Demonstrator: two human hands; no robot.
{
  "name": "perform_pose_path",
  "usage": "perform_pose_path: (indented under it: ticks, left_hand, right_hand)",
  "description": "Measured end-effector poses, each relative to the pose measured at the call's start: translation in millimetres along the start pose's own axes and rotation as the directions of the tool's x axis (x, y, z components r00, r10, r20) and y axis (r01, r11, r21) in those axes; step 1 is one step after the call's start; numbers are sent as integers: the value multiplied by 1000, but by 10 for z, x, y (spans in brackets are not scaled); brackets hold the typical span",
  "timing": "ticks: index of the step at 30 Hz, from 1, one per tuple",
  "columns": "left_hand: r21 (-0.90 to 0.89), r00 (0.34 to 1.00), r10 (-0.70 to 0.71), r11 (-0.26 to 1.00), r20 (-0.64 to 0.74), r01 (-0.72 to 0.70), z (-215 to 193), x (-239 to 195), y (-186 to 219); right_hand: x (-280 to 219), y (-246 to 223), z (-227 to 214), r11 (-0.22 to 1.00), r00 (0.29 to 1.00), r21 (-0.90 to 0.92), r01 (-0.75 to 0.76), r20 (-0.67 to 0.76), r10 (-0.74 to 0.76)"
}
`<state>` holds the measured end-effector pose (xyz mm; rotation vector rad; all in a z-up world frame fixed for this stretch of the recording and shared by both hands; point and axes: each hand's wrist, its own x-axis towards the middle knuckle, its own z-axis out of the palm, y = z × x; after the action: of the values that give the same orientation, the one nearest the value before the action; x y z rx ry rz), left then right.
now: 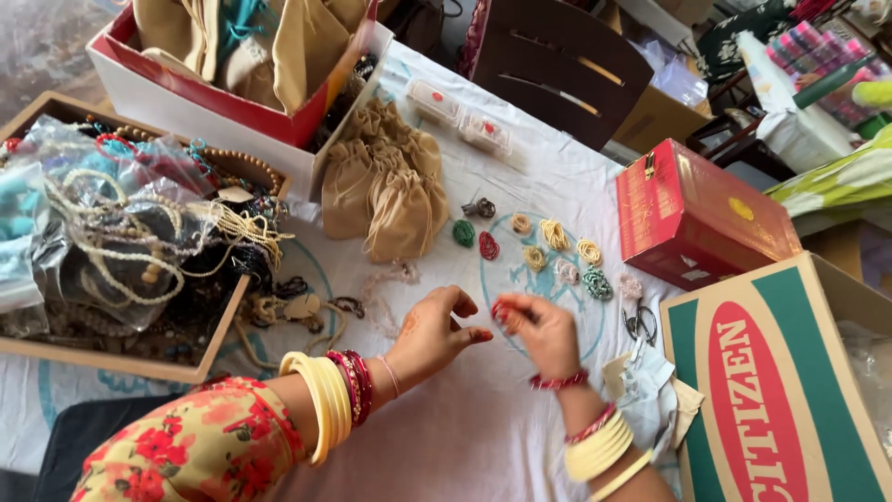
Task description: The person wipes several small jewelry items on a table using a white cloth. They handle a dark beaded bracelet, a red beaded bracelet, and a light-colored beaded bracelet, wiping each with the cloth and placing them back on the table.
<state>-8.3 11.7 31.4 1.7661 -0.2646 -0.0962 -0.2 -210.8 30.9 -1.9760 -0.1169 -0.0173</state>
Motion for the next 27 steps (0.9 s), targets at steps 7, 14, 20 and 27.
perform_pose_path:
  ticks: [7,14,20,27]
  left_hand:
    - [-60,1000,-29,998,-1,29,150,48,-183]
    - [-82,993,-117,990,2,116,105,91,-180]
    - [-75,992,-121,989,41,124,73,103,-188]
    - [-54,989,-125,990,80,129,55,88,-147]
  right_hand:
    - [1470,8,-373,982,989,-188,25,-139,-52]
    - [2529,305,-258,879,957,-413,-239,-251,142]
    - [2962,433,-306,820,907,-393,-417,-123,403]
    - [2675,205,-681,892,971,-411,-190,-215,108]
